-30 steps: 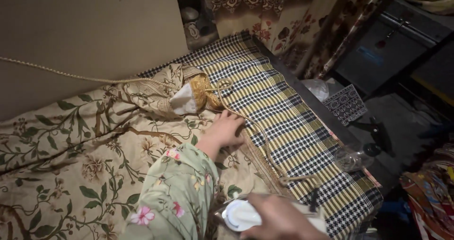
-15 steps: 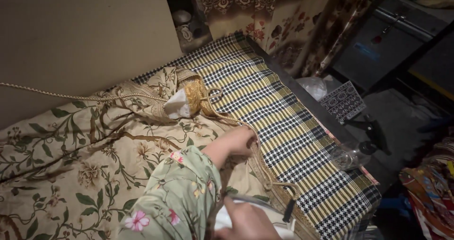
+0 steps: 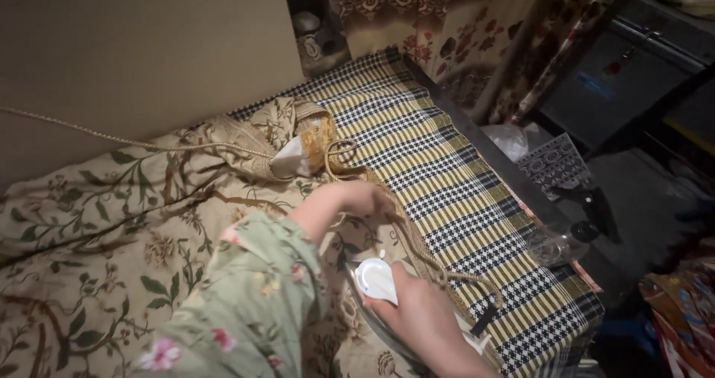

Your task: Ironing a floral patterned cloth using a steam iron and a water spray bottle.

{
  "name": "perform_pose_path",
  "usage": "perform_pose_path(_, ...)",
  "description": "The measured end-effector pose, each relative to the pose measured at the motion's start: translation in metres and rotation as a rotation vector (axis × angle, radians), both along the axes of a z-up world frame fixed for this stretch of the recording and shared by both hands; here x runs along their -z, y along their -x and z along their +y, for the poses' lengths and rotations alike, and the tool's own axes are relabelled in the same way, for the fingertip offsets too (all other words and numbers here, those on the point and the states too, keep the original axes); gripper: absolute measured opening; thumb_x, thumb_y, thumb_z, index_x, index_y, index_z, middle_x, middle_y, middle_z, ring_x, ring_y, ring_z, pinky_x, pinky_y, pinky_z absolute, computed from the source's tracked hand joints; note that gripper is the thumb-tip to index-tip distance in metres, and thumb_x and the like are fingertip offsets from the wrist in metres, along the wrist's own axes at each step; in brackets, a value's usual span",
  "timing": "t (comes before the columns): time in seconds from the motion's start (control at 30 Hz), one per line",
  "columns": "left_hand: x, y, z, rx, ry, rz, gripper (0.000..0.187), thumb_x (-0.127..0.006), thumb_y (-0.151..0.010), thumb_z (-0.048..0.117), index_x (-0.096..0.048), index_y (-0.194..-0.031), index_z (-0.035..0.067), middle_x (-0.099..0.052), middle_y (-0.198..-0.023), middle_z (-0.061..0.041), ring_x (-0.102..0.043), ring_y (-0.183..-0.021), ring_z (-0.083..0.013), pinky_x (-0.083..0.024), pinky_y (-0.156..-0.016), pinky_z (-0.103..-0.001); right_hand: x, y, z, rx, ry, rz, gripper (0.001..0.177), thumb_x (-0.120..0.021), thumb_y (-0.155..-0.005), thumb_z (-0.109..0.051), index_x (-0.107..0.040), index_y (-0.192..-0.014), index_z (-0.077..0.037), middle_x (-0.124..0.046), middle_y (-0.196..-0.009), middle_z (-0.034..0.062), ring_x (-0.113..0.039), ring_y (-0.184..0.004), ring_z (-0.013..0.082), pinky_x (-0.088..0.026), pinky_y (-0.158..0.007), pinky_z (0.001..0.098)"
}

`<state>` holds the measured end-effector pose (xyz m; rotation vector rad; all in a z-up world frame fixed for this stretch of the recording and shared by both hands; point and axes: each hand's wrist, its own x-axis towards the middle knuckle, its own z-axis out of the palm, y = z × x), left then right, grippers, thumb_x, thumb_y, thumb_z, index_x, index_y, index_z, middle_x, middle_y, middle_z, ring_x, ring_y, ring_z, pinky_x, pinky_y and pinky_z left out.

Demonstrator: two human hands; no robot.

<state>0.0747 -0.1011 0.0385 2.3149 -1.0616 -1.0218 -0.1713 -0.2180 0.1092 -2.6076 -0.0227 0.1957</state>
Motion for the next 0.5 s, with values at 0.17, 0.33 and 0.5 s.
perform_pose_path(0.17, -0.003, 0.025, 0.063, -0.331, 0.177, -0.052, 0.047, -0.059, -0.079, -0.007, -0.079, -0.114, 0.017, -0.079, -0.111, -0.005, -0.074, -0.104, -0.0193, -0.056, -0.093, -0.034, -0.001, -0.003, 0.001, -0.052, 0.035, -0.050, 0.054, -0.077, -0.082, -0.050, -0.060, -0.106, -0.004, -0.071, -0.074, 0.0213, -0.071, -0.069, 0.0417, -0.056, -0.061, 0.0508)
perform_pose_path(0.33, 0.004, 0.091, 0.119, -0.725, 0.357, -0.221, 0.055, -0.053, -0.072, -0.011, -0.078, -0.113, 0.017, -0.078, -0.106, -0.007, -0.074, -0.101, -0.0209, -0.057, -0.089, -0.034, -0.019, -0.004, -0.006, -0.177, 0.022, -0.089, 0.052, -0.076, -0.082, -0.047, -0.061, -0.112, -0.007, -0.072, -0.075, 0.0210, -0.071, -0.070, 0.0418, -0.057, -0.062, 0.0500)
perform_pose_path(0.5, -0.002, 0.206, 0.132, -1.354, 0.641, -0.638, 0.022, -0.053, -0.091, -0.001, -0.068, -0.106, 0.005, -0.075, -0.101, -0.013, -0.072, -0.095, -0.0294, -0.056, -0.084, -0.038, -0.029, -0.001, -0.018, -0.349, 0.105, 0.136, 0.057, -0.078, -0.081, -0.054, -0.061, -0.102, -0.004, -0.074, -0.084, 0.0196, -0.074, -0.081, 0.0354, -0.059, -0.072, 0.0463)
